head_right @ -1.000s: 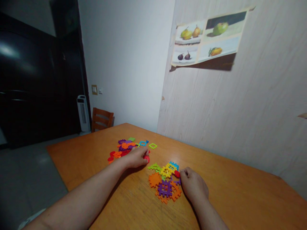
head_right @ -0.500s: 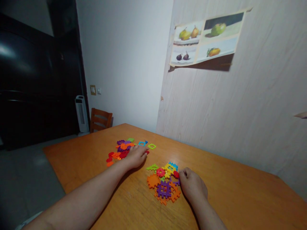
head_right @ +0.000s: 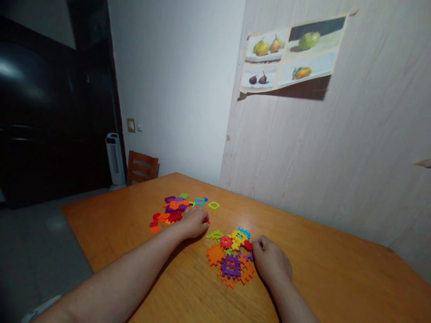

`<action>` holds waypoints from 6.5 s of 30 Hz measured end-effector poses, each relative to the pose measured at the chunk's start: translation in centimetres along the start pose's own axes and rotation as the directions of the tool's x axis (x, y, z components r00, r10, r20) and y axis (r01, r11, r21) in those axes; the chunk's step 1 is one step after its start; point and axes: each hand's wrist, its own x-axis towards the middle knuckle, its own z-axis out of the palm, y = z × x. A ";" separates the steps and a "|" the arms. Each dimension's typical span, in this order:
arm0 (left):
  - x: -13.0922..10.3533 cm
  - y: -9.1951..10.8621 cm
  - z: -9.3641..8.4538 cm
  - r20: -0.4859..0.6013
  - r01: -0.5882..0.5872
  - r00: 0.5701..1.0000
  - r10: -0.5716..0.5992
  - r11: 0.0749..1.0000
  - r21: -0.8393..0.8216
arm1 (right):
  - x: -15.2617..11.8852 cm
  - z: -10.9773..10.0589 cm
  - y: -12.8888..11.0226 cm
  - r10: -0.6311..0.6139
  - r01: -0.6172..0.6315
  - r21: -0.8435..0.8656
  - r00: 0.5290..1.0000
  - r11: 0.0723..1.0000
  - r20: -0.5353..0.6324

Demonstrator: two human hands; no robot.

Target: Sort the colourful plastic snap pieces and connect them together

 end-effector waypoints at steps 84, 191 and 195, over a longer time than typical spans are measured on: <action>-0.6 -2.7 -1.7 0.080 0.022 0.997 -0.023 1.000 0.022 | -0.2 1.4 -0.2 -0.332 0.342 0.080 0.937 0.936 -0.113; -0.3 -3.8 -1.2 -0.063 0.061 0.996 -0.058 0.997 0.045 | -0.5 1.9 -0.9 -0.346 0.373 0.070 0.906 0.925 -0.245; -0.4 -3.2 -1.6 -0.031 0.027 0.999 -0.026 0.999 0.021 | -0.6 1.9 -1.0 -0.349 0.378 0.081 0.904 0.922 -0.247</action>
